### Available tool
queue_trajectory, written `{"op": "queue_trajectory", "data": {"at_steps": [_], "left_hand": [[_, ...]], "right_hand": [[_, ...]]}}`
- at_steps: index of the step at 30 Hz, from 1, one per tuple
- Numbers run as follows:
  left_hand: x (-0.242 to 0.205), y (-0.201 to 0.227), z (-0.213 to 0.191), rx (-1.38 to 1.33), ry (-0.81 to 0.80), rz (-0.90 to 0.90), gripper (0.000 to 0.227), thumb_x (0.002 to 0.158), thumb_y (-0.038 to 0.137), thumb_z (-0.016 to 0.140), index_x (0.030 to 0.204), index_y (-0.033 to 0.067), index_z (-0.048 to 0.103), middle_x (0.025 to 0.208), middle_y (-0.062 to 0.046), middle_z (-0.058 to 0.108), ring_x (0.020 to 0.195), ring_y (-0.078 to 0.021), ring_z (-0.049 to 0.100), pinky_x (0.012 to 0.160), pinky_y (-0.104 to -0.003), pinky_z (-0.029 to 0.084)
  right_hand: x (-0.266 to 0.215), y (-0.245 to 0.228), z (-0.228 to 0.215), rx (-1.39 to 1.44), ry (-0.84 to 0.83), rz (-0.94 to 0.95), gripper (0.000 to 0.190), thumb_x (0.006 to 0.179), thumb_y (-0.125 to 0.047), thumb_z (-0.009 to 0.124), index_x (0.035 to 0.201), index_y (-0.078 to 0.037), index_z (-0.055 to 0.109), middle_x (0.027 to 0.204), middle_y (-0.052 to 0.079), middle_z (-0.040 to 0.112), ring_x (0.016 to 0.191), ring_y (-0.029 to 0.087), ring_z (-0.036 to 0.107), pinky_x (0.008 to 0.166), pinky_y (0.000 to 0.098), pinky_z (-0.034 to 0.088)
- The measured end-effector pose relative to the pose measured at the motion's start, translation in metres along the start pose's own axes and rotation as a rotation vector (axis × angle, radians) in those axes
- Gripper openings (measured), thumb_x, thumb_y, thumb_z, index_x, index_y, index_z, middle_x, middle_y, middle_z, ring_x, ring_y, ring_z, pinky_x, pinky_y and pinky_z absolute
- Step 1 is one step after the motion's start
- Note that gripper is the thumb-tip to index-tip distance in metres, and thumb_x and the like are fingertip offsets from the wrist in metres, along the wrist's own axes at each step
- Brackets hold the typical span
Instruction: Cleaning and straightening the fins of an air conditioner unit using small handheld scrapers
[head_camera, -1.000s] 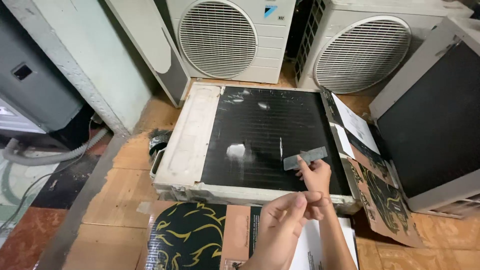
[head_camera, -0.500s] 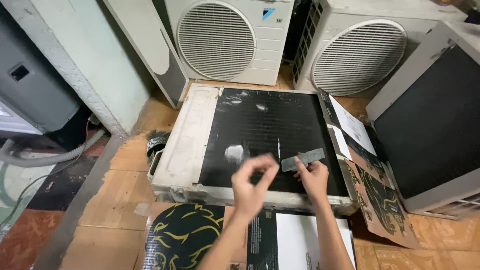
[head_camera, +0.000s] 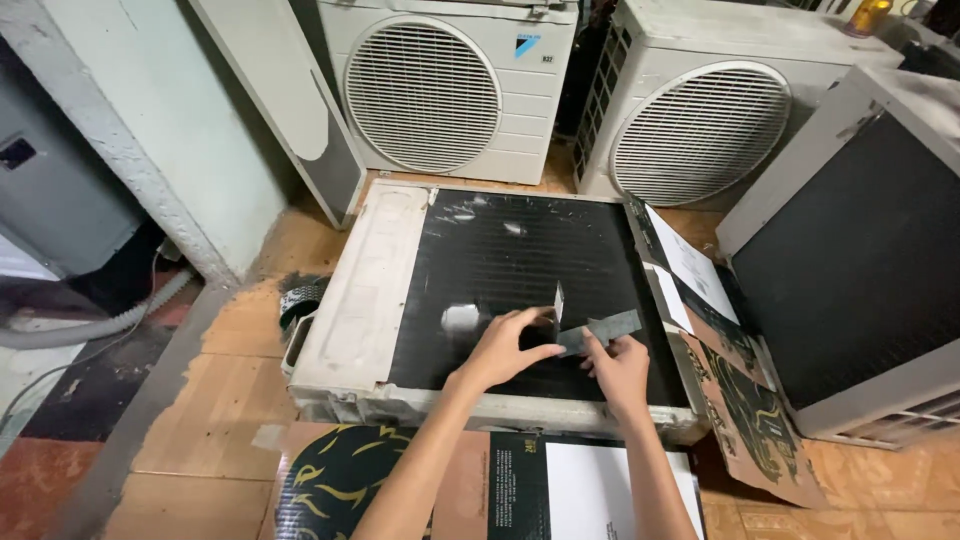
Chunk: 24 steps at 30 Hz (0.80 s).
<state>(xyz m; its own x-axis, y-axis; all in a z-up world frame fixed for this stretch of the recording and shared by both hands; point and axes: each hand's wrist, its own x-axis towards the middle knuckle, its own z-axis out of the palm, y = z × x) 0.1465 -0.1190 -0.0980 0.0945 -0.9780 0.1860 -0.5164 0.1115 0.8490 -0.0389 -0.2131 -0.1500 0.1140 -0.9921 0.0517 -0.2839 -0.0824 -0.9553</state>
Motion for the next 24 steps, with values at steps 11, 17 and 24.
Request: {"op": "queue_trajectory", "data": {"at_steps": [11, 17, 24], "left_hand": [[-0.016, -0.033, -0.029, -0.083, 0.193, 0.071, 0.060, 0.093, 0.029, 0.073, 0.145, 0.0060, 0.054, 0.131, -0.023, 0.066, 0.128, -0.0389, 0.058, 0.109, -0.051, 0.046], [-0.024, -0.021, -0.031, -0.040, 0.134, -0.041, 0.062, 0.092, 0.036, 0.073, 0.145, 0.0114, 0.055, 0.130, -0.018, 0.067, 0.128, -0.0357, 0.059, 0.110, -0.049, 0.045], [-0.034, -0.001, -0.041, -0.065, 0.092, -0.083, 0.062, 0.093, 0.035, 0.072, 0.148, 0.0117, 0.054, 0.132, -0.019, 0.066, 0.131, -0.0381, 0.056, 0.111, -0.052, 0.043]], "right_hand": [[0.000, 0.001, 0.007, -0.004, 0.004, 0.011, 0.030, 0.086, -0.022, 0.079, 0.076, 0.004, 0.069, 0.056, 0.021, 0.069, 0.045, 0.023, 0.063, 0.053, 0.0318, 0.049], [-0.010, -0.017, 0.033, -0.002, 0.000, 0.007, 0.030, 0.086, -0.022, 0.077, 0.074, 0.005, 0.069, 0.057, 0.020, 0.069, 0.047, 0.023, 0.062, 0.053, 0.0323, 0.049], [-0.015, -0.015, 0.057, -0.013, 0.024, -0.007, 0.027, 0.089, -0.020, 0.075, 0.077, 0.003, 0.071, 0.055, 0.018, 0.068, 0.048, 0.023, 0.064, 0.051, 0.0325, 0.049]]}}
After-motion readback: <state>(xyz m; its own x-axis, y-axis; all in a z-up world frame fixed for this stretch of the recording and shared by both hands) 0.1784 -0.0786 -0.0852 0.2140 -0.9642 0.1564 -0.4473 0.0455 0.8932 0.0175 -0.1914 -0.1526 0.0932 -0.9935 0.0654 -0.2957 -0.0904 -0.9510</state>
